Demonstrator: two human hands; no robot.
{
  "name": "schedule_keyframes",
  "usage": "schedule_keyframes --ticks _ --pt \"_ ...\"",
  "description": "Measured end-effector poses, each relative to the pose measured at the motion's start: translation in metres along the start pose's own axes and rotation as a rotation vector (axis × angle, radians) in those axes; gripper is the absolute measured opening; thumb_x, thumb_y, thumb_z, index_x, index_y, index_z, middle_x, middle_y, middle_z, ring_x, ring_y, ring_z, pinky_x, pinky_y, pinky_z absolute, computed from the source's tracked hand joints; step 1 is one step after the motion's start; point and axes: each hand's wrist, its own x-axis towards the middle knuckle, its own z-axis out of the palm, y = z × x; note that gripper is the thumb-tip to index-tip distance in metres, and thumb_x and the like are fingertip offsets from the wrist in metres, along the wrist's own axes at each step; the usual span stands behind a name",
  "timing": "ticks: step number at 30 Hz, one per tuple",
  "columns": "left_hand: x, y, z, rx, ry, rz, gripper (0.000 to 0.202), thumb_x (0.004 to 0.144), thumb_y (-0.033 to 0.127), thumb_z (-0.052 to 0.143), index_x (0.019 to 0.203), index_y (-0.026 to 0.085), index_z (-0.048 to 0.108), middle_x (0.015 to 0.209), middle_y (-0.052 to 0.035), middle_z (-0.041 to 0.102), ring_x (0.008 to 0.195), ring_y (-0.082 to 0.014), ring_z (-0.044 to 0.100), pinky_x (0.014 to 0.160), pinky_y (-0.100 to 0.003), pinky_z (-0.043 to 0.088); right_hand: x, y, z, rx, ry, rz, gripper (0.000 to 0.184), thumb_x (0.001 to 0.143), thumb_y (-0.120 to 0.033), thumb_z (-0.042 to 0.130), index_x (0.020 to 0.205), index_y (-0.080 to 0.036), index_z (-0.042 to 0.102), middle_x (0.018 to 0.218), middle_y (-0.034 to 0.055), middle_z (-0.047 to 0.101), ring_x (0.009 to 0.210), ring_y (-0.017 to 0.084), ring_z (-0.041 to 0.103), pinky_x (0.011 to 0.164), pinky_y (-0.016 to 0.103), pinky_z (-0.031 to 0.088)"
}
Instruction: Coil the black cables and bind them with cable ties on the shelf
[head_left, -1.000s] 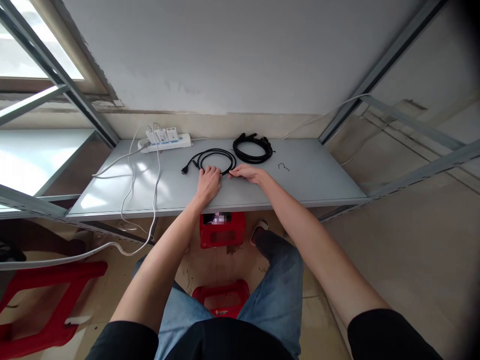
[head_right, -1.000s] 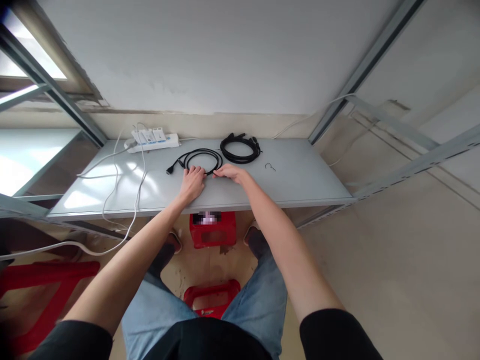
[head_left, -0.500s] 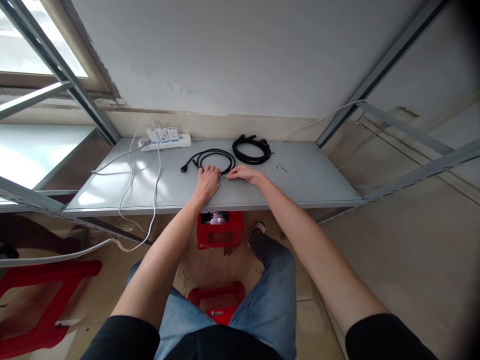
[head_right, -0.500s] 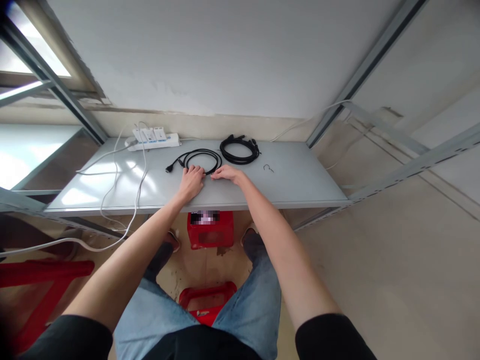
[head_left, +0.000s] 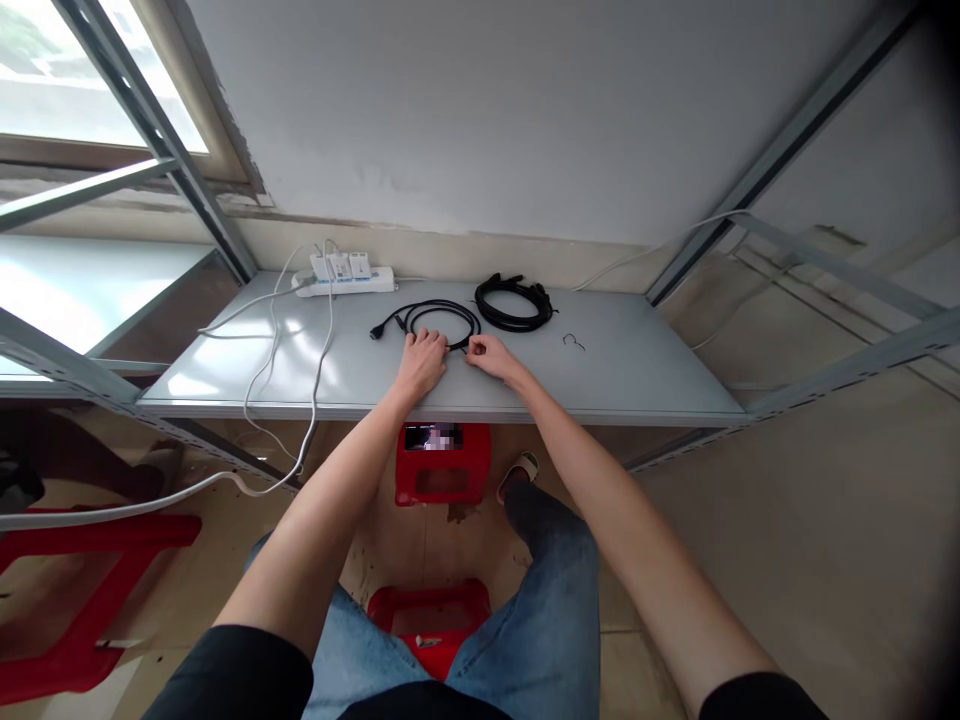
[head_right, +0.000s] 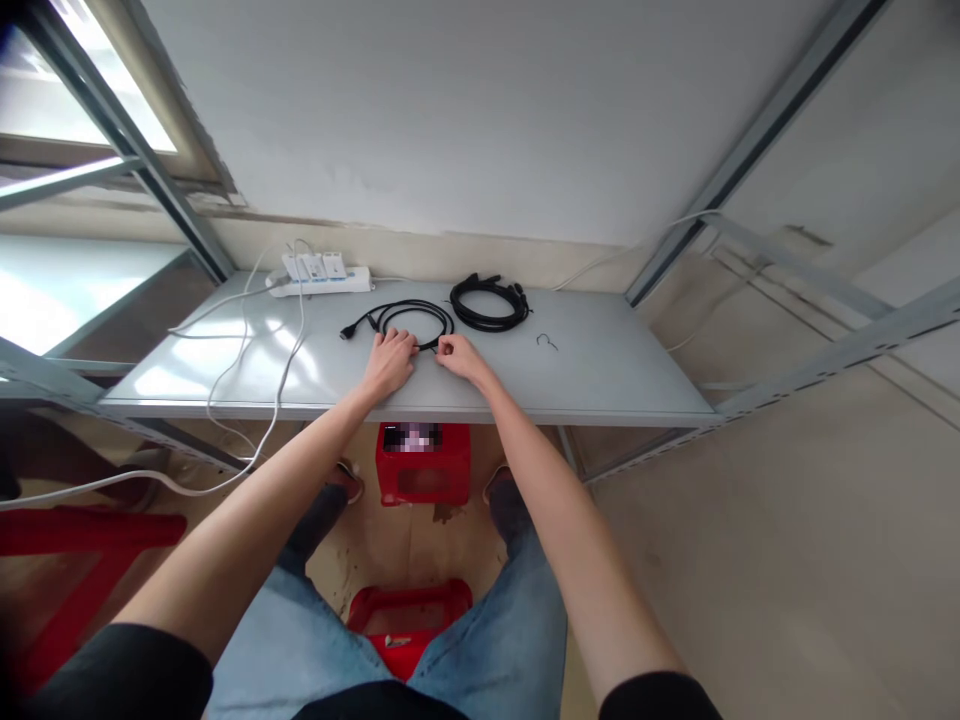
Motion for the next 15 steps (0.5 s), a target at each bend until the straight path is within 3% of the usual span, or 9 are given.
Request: schedule_keyframes --ticks 5,9,15 --pt "-0.001 0.001 -0.001 -0.010 0.008 -0.024 0.029 0.108 0.017 0.040 0.114 0.017 0.068 0.126 -0.0194 0.072 0.128 -0.0369 0.057 0.105 -0.050 0.040 -0.011 0.002 0.011 -0.105 0.174 -0.128 0.016 0.079 -0.023 0.068 0.068 -0.022 0.058 0.072 -0.0020 0.061 0.073 0.016 0.051 0.073 0.029 0.038" --pt "0.000 0.000 0.003 -0.013 0.020 -0.021 0.029 0.107 0.017 0.040 0.115 0.018 0.069 0.126 -0.0204 0.072 0.129 -0.0377 0.057 0.106 -0.051 0.040 -0.013 0.003 0.014 -0.146 0.194 -0.108 0.019 0.092 -0.029 0.065 0.074 -0.022 0.065 0.075 0.0005 0.069 0.075 0.018 0.057 0.074 0.029 0.039" --pt "0.001 -0.001 0.005 0.014 0.024 -0.015 0.030 0.107 0.017 0.040 0.115 0.017 0.069 0.124 -0.0195 0.072 0.127 -0.0374 0.057 0.105 -0.051 0.041 -0.010 0.004 0.014 -0.129 0.226 -0.100 0.013 0.092 -0.025 0.066 0.079 -0.021 0.068 0.080 0.0022 0.073 0.077 0.019 0.062 0.075 0.030 0.042"
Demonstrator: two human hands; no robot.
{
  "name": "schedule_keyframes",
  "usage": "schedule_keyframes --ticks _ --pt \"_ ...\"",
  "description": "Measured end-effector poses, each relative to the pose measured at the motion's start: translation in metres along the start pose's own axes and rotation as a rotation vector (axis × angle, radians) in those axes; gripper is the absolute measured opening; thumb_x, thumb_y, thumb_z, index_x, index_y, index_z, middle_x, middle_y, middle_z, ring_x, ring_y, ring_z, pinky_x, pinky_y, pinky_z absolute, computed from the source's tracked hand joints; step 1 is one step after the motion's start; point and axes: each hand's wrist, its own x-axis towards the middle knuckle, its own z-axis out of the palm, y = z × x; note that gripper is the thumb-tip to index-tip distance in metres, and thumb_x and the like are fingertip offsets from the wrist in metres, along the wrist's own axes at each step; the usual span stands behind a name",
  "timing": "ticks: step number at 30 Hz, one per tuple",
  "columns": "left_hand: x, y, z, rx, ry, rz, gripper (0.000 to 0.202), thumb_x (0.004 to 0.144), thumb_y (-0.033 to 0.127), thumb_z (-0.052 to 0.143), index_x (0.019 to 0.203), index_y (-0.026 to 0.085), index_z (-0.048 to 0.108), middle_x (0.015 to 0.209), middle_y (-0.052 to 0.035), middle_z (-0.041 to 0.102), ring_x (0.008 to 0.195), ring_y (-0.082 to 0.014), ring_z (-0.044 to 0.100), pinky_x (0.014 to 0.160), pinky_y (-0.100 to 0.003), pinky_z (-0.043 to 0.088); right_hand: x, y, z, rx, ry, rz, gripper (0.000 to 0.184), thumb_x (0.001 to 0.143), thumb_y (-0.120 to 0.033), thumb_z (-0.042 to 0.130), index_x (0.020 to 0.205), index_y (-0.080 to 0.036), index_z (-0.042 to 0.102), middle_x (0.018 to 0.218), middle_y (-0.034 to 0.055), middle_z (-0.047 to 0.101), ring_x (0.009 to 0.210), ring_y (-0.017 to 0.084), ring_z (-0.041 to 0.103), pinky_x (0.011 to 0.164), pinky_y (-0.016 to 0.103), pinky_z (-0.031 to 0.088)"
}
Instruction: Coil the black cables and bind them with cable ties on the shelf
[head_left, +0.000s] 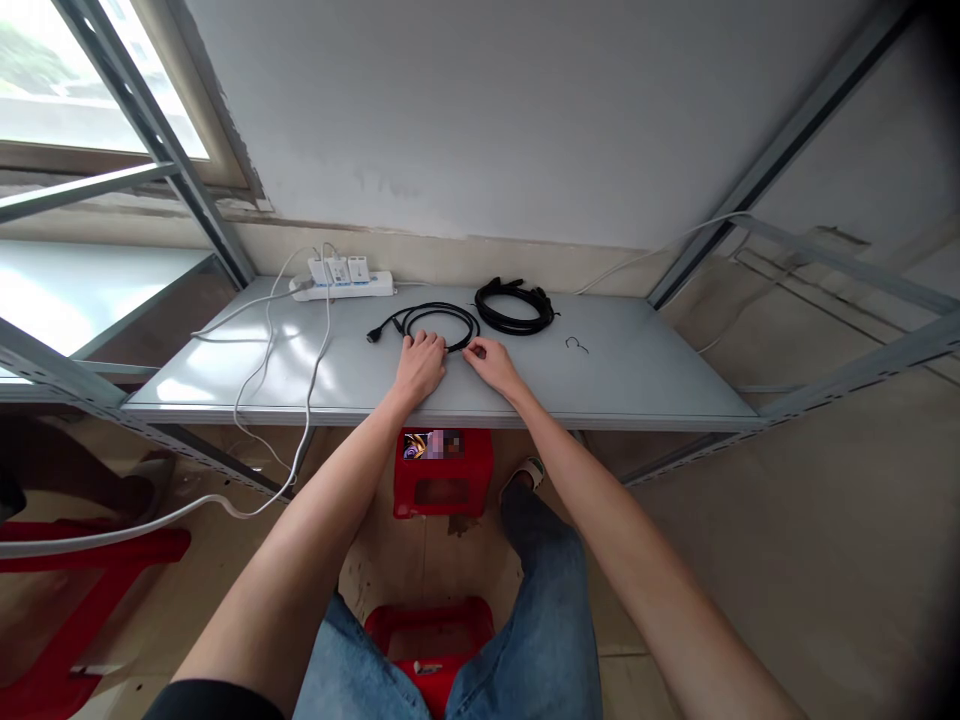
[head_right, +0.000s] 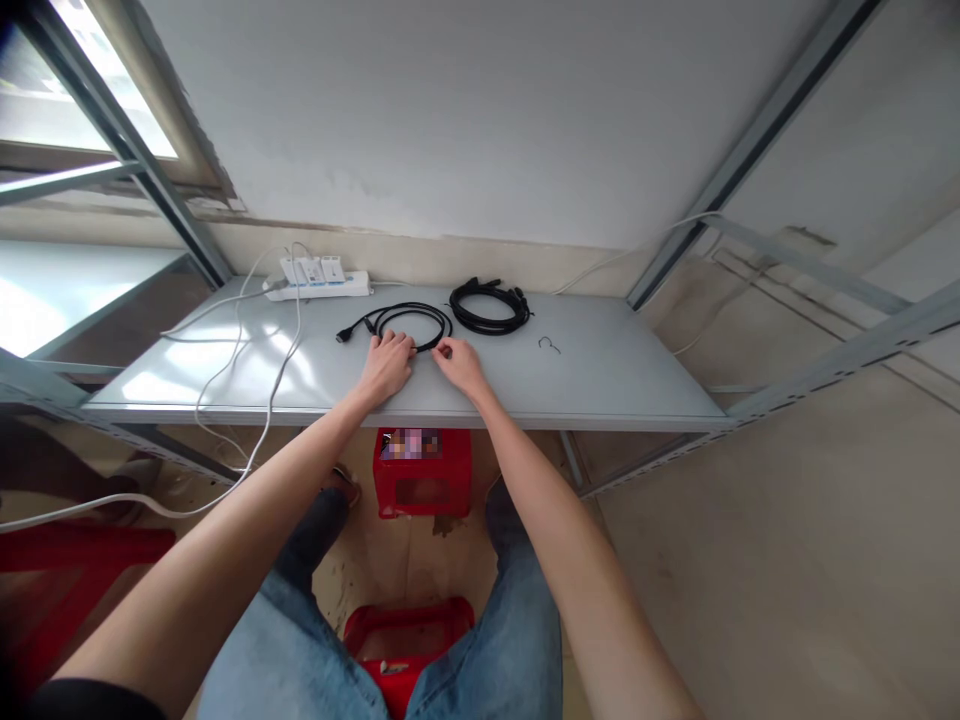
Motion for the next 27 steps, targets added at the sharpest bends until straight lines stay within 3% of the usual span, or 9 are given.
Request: schedule_keyframes --ticks 17,22,27 --pt "-0.002 0.002 -0.001 -0.005 0.021 0.006 0.030 0.108 0.018 0.040 0.115 0.017 0.070 0.124 -0.0201 0.073 0.127 -0.0377 0.058 0.104 -0.052 0.041 -0.003 -0.003 -0.001 -0.033 0.043 0.009 0.009 0.090 -0.017 0.070 0.082 -0.021 0.067 0.080 0.0012 0.072 0.078 0.019 0.064 0.075 0.030 0.044" --pt "-0.002 0.002 -0.001 0.031 0.016 0.019 0.032 0.108 0.019 0.038 0.116 0.018 0.070 0.124 -0.0196 0.074 0.126 -0.0379 0.058 0.104 -0.052 0.041 -0.007 -0.008 -0.004 -0.211 0.025 -0.030 0.009 0.093 -0.015 0.067 0.090 -0.022 0.071 0.080 0.0008 0.069 0.076 0.020 0.060 0.072 0.030 0.040" --pt "-0.002 0.002 0.000 0.009 0.016 0.018 0.033 0.108 0.019 0.038 0.115 0.018 0.070 0.123 -0.0204 0.073 0.127 -0.0390 0.058 0.105 -0.053 0.041 -0.016 -0.019 0.000 -0.524 0.018 -0.204 0.024 0.097 -0.005 0.055 0.101 -0.021 0.072 0.103 0.0101 0.072 0.089 0.025 0.063 0.078 0.035 0.041"
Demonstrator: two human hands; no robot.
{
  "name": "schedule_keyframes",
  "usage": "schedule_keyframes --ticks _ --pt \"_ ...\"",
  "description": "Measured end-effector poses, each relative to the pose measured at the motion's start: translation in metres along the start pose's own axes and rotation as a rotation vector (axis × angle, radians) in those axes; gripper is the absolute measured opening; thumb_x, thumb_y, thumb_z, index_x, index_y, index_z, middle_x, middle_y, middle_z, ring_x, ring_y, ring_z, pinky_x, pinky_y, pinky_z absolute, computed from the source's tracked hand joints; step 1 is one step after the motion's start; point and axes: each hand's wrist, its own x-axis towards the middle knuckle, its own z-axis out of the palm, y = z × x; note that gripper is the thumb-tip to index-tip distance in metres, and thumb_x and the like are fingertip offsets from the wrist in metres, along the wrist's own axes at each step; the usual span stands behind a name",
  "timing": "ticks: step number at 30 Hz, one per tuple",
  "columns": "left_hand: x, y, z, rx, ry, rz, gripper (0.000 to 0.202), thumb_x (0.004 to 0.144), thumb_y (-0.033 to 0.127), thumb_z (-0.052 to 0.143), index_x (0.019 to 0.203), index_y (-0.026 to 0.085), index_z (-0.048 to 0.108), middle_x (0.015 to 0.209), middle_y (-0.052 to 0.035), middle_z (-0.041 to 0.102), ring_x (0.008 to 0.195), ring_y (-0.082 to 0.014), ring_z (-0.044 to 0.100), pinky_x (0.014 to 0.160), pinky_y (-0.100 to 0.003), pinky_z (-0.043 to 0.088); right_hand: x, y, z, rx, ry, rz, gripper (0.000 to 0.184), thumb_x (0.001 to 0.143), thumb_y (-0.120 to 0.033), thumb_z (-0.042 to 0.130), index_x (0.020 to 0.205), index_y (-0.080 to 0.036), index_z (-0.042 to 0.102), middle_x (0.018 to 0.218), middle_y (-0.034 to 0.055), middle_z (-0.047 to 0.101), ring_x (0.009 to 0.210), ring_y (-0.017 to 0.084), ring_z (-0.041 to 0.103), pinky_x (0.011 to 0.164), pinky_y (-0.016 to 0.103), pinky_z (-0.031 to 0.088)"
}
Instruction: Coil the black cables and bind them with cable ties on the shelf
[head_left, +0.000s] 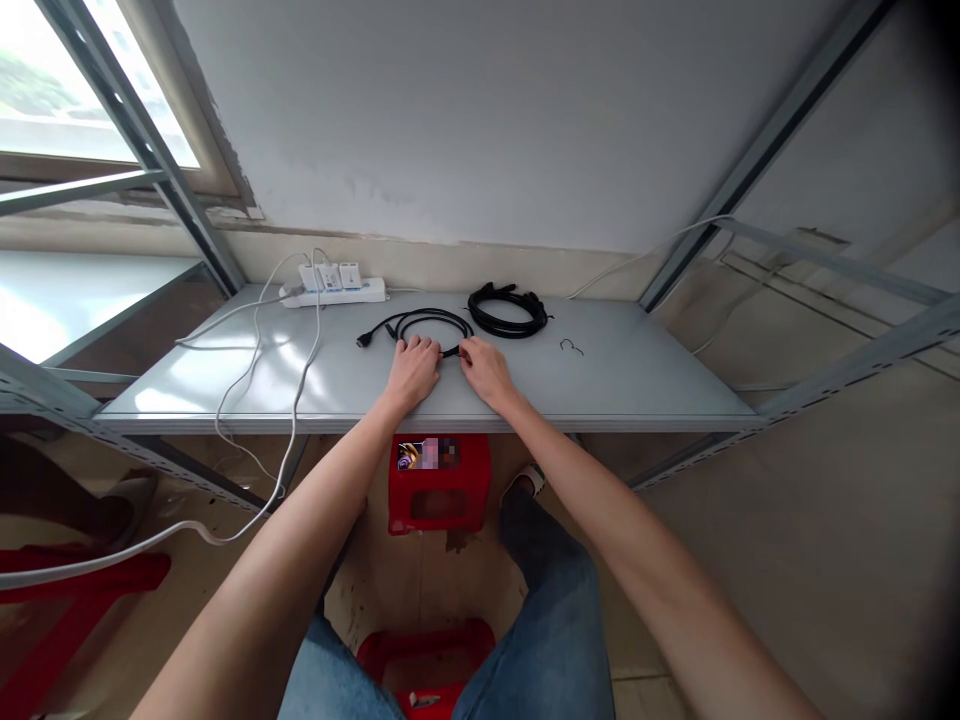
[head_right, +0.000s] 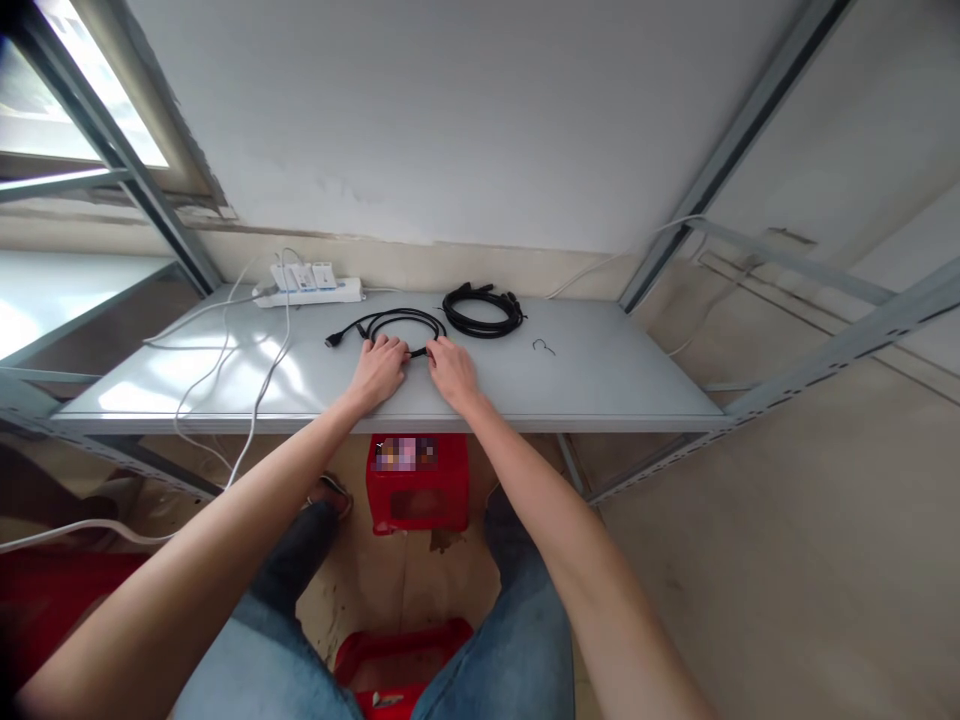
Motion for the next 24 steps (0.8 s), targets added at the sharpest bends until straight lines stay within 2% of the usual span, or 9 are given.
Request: schedule_keyframes --ticks 3,5,9,11,13,16,21,24 --pt "0.000 0.000 0.000 -0.008 0.002 -0.005 0.033 0.107 0.018 0.038 0.116 0.019 0.070 0.123 -0.0200 0.074 0.127 -0.0388 0.058 0.105 -0.053 0.040 -0.001 -0.007 0.001 -0.127 0.008 -0.090 0.034 0.096 0.002 0.048 0.106 -0.019 0.073 0.111 0.0149 0.072 0.095 0.027 0.064 0.087 0.037 0.042" --pt "0.000 -0.001 0.000 -0.007 0.002 -0.011 0.033 0.107 0.017 0.039 0.116 0.019 0.070 0.122 -0.0195 0.074 0.127 -0.0384 0.057 0.105 -0.052 0.040 0.000 -0.006 0.003 -0.096 0.020 -0.054 0.033 0.096 0.001 0.049 0.106 -0.019 0.073 0.110 0.0142 0.073 0.093 0.027 0.065 0.085 0.036 0.043" --pt "0.001 -0.002 0.002 -0.011 0.006 -0.026 0.032 0.107 0.018 0.039 0.115 0.020 0.070 0.122 -0.0189 0.074 0.127 -0.0385 0.057 0.105 -0.052 0.040 0.008 0.008 0.005 0.223 0.013 0.160 0.015 0.096 -0.015 0.063 0.100 -0.020 0.076 0.093 0.0075 0.075 0.084 0.023 0.065 0.076 0.032 0.044" --pt "0.001 -0.003 0.002 -0.010 0.011 -0.034 0.032 0.107 0.018 0.039 0.115 0.020 0.070 0.121 -0.0189 0.074 0.126 -0.0385 0.058 0.104 -0.052 0.041 0.011 0.016 0.005 0.403 0.022 0.243 0.013 0.096 -0.024 0.065 0.094 -0.019 0.077 0.086 0.0057 0.075 0.082 0.022 0.066 0.076 0.031 0.045" --pt "0.001 -0.002 0.002 -0.004 0.015 -0.032 0.032 0.107 0.018 0.039 0.115 0.019 0.070 0.120 -0.0190 0.074 0.126 -0.0386 0.058 0.103 -0.052 0.041 0.014 0.020 0.006 0.506 0.028 0.264 0.026 0.100 -0.033 0.061 0.087 -0.018 0.078 0.081 0.0051 0.074 0.081 0.022 0.067 0.076 0.031 0.044" --pt "0.001 -0.002 0.002 0.006 0.025 -0.029 0.032 0.107 0.018 0.039 0.114 0.018 0.070 0.121 -0.0190 0.075 0.125 -0.0389 0.058 0.103 -0.052 0.041 0.015 0.021 0.007 0.535 0.007 0.268 0.043 0.105 -0.040 0.052 0.079 -0.017 0.079 0.072 0.0042 0.070 0.081 0.023 0.066 0.075 0.031 0.043" --pt "0.001 -0.001 0.002 -0.005 0.025 -0.034 0.032 0.106 0.017 0.040 0.114 0.019 0.071 0.120 -0.0189 0.075 0.126 -0.0388 0.058 0.104 -0.052 0.041 0.025 0.022 0.008 0.637 -0.063 0.368 0.054 0.107 -0.051 0.051 0.071 -0.018 0.076 0.066 0.0046 0.067 0.077 0.022 0.064 0.078 0.031 0.046" --pt "0.002 -0.002 0.002 -0.017 0.019 -0.038 0.032 0.106 0.018 0.041 0.114 0.018 0.071 0.122 -0.0201 0.075 0.127 -0.0394 0.058 0.106 -0.054 0.041 0.033 0.026 0.001 0.747 -0.157 0.400 0.056 0.104 -0.047 0.060 0.057 -0.019 0.065 0.070 0.0072 0.071 0.078 0.020 0.065 0.085 0.031 0.048"
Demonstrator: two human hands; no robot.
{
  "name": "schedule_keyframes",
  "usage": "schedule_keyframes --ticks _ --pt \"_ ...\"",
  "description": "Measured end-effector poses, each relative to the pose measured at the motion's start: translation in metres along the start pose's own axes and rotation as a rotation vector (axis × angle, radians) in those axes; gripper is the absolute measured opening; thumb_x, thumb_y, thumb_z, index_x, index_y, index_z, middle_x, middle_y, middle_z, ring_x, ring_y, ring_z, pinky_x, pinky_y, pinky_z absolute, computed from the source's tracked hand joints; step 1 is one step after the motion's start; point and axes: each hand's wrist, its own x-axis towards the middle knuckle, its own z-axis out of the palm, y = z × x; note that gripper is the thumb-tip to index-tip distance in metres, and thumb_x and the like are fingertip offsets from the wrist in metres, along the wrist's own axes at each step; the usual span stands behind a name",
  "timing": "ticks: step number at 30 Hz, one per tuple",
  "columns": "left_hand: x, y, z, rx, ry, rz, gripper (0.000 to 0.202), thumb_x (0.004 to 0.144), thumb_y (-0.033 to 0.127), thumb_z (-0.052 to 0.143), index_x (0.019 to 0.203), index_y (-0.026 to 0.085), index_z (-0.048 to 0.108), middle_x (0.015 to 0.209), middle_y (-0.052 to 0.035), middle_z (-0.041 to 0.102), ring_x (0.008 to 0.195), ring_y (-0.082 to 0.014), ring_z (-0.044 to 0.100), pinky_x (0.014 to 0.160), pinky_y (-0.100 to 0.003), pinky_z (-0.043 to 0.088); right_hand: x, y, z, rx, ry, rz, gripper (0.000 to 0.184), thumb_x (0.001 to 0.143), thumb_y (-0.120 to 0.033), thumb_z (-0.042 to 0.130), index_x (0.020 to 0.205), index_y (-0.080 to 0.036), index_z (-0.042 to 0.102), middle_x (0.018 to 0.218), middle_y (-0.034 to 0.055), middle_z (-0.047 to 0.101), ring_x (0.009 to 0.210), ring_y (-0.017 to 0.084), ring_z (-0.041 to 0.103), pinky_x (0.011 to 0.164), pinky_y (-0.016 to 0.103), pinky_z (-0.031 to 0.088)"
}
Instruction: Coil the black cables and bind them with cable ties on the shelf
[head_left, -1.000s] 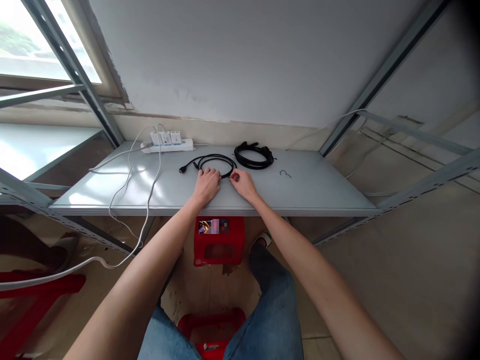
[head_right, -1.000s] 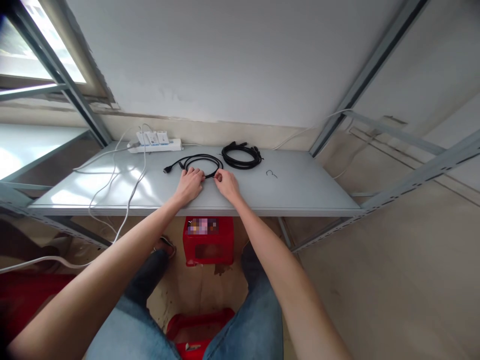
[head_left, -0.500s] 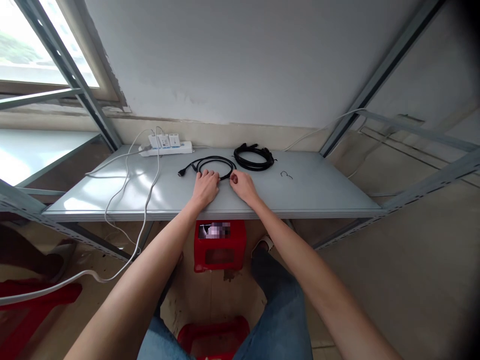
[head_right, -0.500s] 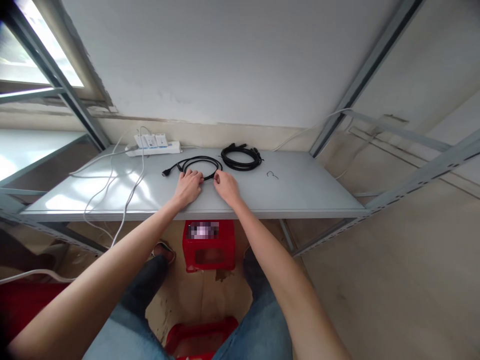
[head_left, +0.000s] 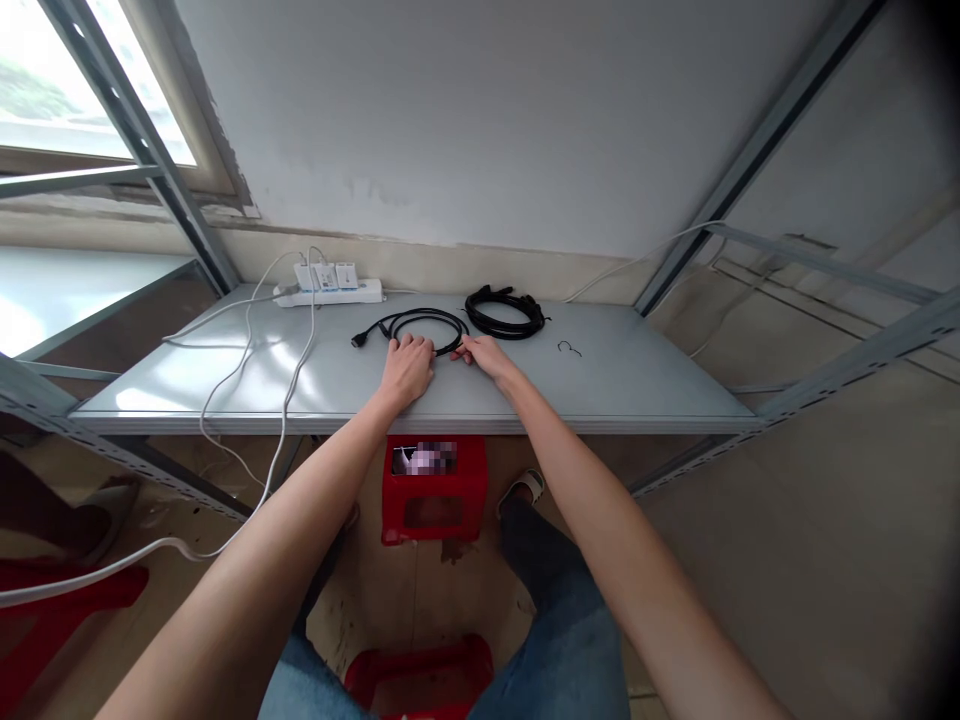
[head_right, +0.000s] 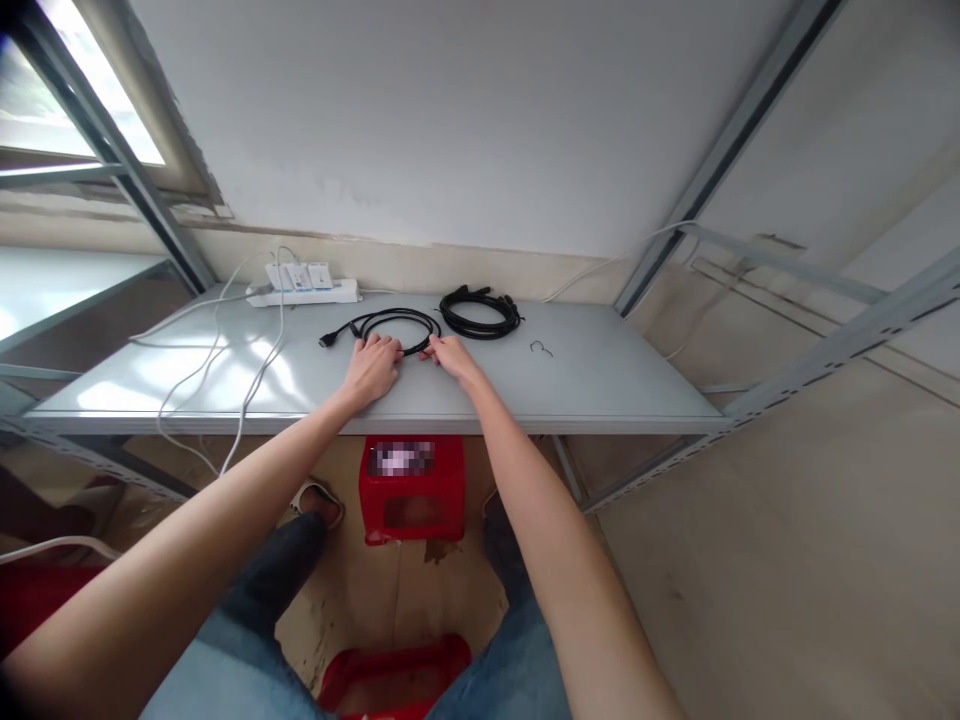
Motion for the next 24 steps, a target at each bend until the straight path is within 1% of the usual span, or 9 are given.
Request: schedule_keyframes --ticks 2,3,6,9,11,14,18,21,24 --pt "0.000 0.000 0.000 -0.006 -0.002 -0.007 0.032 0.106 0.018 0.041 0.114 0.018 0.072 0.123 -0.0206 0.075 0.128 -0.0398 0.057 0.106 -0.055 0.041 0.004 -0.004 -0.007 0.024 -0.096 0.014 0.053 0.097 -0.041 0.071 0.050 -0.020 0.060 0.075 0.0082 0.075 0.081 0.019 0.064 0.087 0.031 0.048" --pt "0.001 0.000 0.000 -0.007 0.000 -0.009 0.032 0.106 0.019 0.041 0.114 0.018 0.072 0.123 -0.0208 0.074 0.129 -0.0399 0.057 0.106 -0.055 0.040 0.005 -0.005 -0.010 0.020 -0.145 0.019 0.049 0.092 -0.039 0.077 0.050 -0.019 0.062 0.076 0.0074 0.076 0.080 0.018 0.063 0.086 0.031 0.048" --pt "0.001 -0.001 0.001 0.001 0.011 -0.009 0.032 0.107 0.019 0.041 0.115 0.017 0.072 0.124 -0.0208 0.074 0.130 -0.0397 0.056 0.107 -0.055 0.040 0.006 -0.008 -0.015 -0.002 -0.232 0.041 0.023 0.077 -0.035 0.091 0.066 -0.018 0.080 0.071 0.0031 0.074 0.074 0.016 0.058 0.081 0.032 0.047" --pt "0.001 -0.002 0.002 0.008 0.013 -0.005 0.032 0.107 0.020 0.041 0.116 0.017 0.072 0.125 -0.0203 0.074 0.131 -0.0397 0.056 0.108 -0.054 0.040 0.004 -0.011 -0.014 0.005 -0.218 0.062 0.024 0.069 -0.038 0.098 0.075 -0.017 0.086 0.069 0.0021 0.072 0.073 0.016 0.059 0.079 0.033 0.050" --pt "0.001 -0.002 0.001 0.005 0.009 -0.003 0.032 0.107 0.020 0.042 0.116 0.017 0.072 0.125 -0.0205 0.074 0.130 -0.0401 0.056 0.107 -0.054 0.040 0.003 -0.013 -0.012 0.028 -0.208 0.076 0.026 0.064 -0.037 0.101 0.073 -0.018 0.086 0.069 0.0029 0.074 0.074 0.018 0.062 0.080 0.033 0.052" --pt "0.001 -0.002 0.001 0.002 0.011 -0.001 0.032 0.106 0.019 0.042 0.116 0.017 0.072 0.124 -0.0215 0.074 0.129 -0.0408 0.056 0.107 -0.055 0.040 0.003 -0.016 -0.009 0.065 -0.193 0.096 0.024 0.058 -0.029 0.104 0.069 -0.019 0.085 0.073 0.0047 0.078 0.078 0.019 0.066 0.084 0.034 0.056" --pt "0.002 -0.002 0.002 0.016 0.009 -0.001 0.034 0.105 0.019 0.041 0.117 0.017 0.073 0.124 -0.0211 0.074 0.130 -0.0405 0.056 0.107 -0.055 0.040 0.004 -0.019 -0.007 0.053 -0.172 0.132 0.027 0.053 -0.025 0.106 0.066 -0.019 0.083 0.071 0.0034 0.077 0.078 0.018 0.066 0.084 0.033 0.056" --pt "0.003 -0.003 0.004 0.018 0.005 -0.001 0.034 0.106 0.020 0.040 0.117 0.017 0.073 0.124 -0.0211 0.075 0.131 -0.0409 0.055 0.107 -0.056 0.040 0.004 -0.021 -0.005 0.034 -0.156 0.141 0.028 0.051 -0.022 0.106 0.062 -0.019 0.080 0.067 0.0016 0.074 0.077 0.017 0.065 0.084 0.033 0.056" --pt "0.004 -0.003 0.004 0.015 0.006 0.003 0.035 0.106 0.020 0.040 0.117 0.017 0.073 0.125 -0.0217 0.075 0.131 -0.0415 0.055 0.108 -0.055 0.040 0.001 -0.024 -0.003 0.028 -0.141 0.147 0.026 0.055 -0.020 0.104 0.060 -0.019 0.078 0.065 0.0005 0.072 0.075 0.016 0.063 0.084 0.032 0.055"
